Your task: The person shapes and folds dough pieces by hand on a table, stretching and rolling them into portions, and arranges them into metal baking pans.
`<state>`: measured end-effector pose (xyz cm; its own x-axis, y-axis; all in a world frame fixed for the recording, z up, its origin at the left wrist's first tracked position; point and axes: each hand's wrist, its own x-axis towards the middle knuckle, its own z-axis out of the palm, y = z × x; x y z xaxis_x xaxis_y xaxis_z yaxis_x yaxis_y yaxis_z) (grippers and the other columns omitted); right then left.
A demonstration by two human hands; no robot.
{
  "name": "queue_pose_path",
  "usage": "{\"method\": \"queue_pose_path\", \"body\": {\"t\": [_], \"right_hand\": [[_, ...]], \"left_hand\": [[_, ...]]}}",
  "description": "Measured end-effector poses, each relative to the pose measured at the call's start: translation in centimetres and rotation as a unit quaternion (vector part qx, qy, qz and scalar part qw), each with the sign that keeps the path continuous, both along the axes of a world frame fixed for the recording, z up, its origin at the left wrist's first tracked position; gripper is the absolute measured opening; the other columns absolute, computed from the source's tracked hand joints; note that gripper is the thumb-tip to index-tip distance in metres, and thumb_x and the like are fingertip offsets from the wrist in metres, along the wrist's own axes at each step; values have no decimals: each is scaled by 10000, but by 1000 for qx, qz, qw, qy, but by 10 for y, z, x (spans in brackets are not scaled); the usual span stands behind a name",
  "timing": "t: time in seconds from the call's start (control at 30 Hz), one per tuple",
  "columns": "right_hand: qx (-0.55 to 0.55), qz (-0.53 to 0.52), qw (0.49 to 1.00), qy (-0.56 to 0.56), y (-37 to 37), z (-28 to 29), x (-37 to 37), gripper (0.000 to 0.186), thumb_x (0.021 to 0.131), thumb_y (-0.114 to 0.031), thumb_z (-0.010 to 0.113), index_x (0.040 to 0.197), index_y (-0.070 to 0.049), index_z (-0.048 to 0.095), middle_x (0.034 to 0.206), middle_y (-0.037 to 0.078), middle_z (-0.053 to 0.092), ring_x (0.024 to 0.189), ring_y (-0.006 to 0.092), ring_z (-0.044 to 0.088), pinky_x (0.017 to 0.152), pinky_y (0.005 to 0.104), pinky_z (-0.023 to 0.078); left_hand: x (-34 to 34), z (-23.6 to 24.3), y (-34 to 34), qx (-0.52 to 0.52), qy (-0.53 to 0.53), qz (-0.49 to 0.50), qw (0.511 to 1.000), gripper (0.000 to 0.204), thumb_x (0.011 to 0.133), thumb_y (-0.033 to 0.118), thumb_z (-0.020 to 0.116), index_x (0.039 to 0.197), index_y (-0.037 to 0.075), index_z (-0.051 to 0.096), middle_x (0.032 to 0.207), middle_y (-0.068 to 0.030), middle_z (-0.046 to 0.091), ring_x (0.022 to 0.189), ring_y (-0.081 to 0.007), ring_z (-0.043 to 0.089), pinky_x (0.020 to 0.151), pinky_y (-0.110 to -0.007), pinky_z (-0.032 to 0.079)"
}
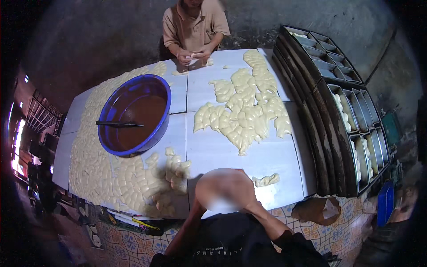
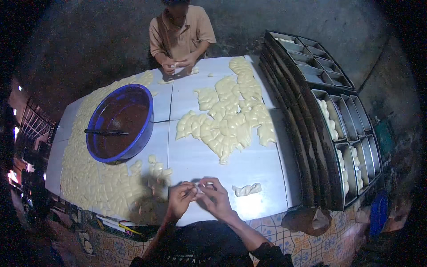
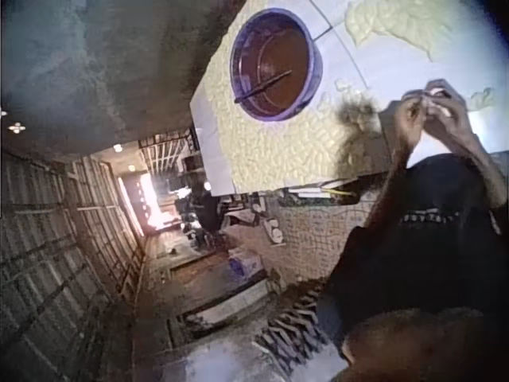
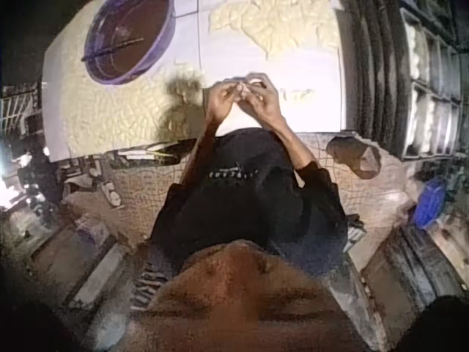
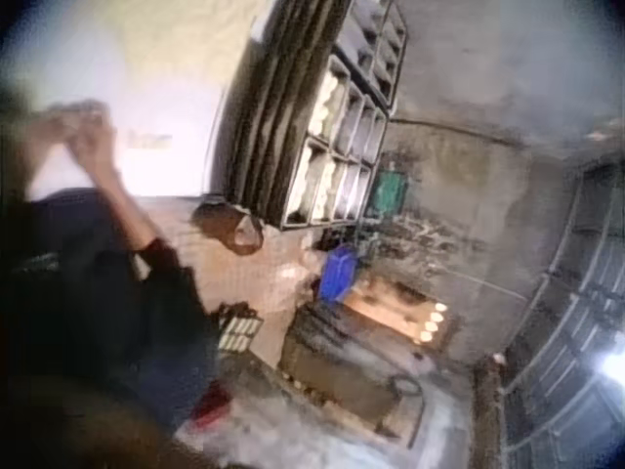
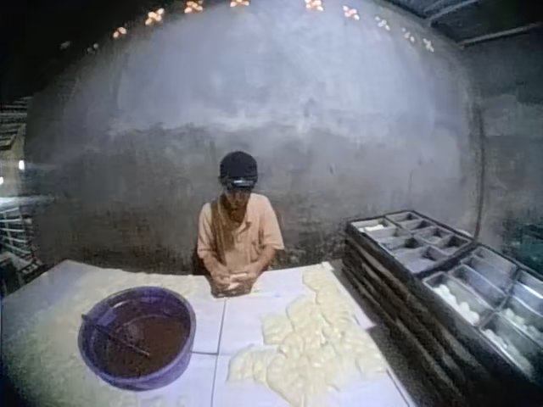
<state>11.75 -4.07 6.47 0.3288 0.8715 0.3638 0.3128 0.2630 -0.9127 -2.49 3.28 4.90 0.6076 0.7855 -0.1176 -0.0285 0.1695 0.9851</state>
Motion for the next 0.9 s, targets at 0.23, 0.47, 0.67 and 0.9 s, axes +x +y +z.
{"method": "queue_pose_path", "body": {"t": [0.23, 0.47, 0.67, 0.9], "right_hand": [[-190, -5, 966, 177, -13, -13, 1, 337, 912, -180, 621, 1212, -26, 611, 884, 81, 648, 811, 143, 580, 717, 277, 465], [-341, 280, 846, 298, -20, -34, 16, 459, 937, -175, 566, 1373, -68, 471, 1047, 44, 641, 844, 105, 566, 740, 277, 485], [-168, 66, 980, 85, 3, -51, 19, 359, 844, -93, 626, 1194, -13, 607, 1060, 144, 659, 973, 214, 622, 847, 313, 495], [-143, 48, 979, -138, 17, -92, 31, 418, 746, -9, 664, 1161, -13, 611, 1093, 192, 643, 1048, 342, 603, 888, 376, 498]], "left_hand": [[6, -1, -26, 111, 32, 83, 990, 273, 850, -85, 589, 1085, 10, 487, 986, -78, 556, 884, -110, 585, 728, -232, 492], [-10, 5, -27, -33, -128, -88, 987, 576, 737, -176, 484, 1252, 48, 357, 1126, -155, 553, 1016, -227, 601, 838, -334, 488], [-28, -43, -7, 189, 105, 115, 970, 432, 752, -79, 584, 1171, -16, 499, 1172, -132, 511, 1128, -223, 507, 933, -322, 431], [-22, -60, -20, -188, 62, 111, 974, 401, 884, 82, 555, 1261, 21, 435, 1081, -155, 575, 967, -242, 608, 865, -373, 499]]}}
